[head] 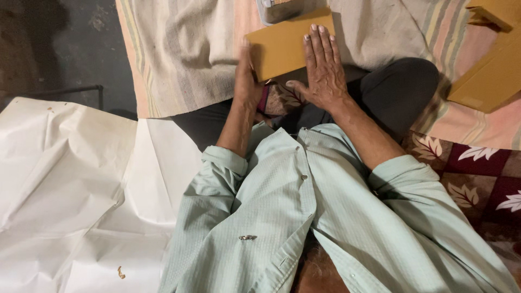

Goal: The person sits on the floor and repeatedly folds the flaps of small cardboard boxes, then uses a tape dispenser to apply adhesive tape to seal them. The person handles several boxes one at a time, pressing the tape to secure the seams.

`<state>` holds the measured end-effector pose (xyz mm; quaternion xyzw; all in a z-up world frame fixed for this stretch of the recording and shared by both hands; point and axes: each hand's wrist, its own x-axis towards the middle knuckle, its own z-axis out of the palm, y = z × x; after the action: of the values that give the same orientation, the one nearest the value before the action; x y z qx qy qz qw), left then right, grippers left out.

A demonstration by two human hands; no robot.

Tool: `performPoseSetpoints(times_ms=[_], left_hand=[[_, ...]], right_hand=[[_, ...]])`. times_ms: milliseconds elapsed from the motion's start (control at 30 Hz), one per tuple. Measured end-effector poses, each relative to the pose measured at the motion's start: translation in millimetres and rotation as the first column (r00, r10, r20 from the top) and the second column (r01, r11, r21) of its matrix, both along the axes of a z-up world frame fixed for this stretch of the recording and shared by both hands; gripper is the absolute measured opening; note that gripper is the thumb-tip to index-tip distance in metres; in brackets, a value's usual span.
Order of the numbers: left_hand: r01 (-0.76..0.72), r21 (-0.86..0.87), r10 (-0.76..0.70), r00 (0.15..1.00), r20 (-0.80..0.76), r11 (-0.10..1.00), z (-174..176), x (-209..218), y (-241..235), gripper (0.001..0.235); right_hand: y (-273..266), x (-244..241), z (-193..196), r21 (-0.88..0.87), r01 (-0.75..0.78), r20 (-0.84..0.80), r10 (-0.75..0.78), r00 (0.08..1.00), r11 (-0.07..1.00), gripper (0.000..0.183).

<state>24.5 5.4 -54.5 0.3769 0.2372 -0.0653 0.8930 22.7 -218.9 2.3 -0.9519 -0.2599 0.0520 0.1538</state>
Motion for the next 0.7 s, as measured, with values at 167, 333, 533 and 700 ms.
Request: performPoseSetpoints(times_ms=[167,333,533,700], left_hand=[[0.034,0.092,-0.027,0.997,-0.073,0.995,-3.6,3.1,0.6,0.04],[0.038,0.109,-0.032,0.998,-0.054,0.993,-8.4,3.7,4.7,0.04],[0.025,0.292,-0.009,0.999,-0.054,0.956,10.4,-0.7,1.8,0.053],[0.094,0.354,-0.092,0.995,-0.021,0.931,42.0,-11.1,-0.1,0.076]], right_hand=[[-1.5,10.4,6.4,0.05,0.033,-0.064,-0.03,0.997,0.998,0.122],[-6.7,29.8,-8.3,0.071,0.008,-0.057,-0.004,0.998,0.997,0.12],[-66.5,25.7,-23.8,0.853,0.299,-0.341,0.023,0.94,0.428,0.089],[-93.3,9.2,-11.6,0.575,-0.012,0.039,-0.013,0.999,0.818,0.081]])
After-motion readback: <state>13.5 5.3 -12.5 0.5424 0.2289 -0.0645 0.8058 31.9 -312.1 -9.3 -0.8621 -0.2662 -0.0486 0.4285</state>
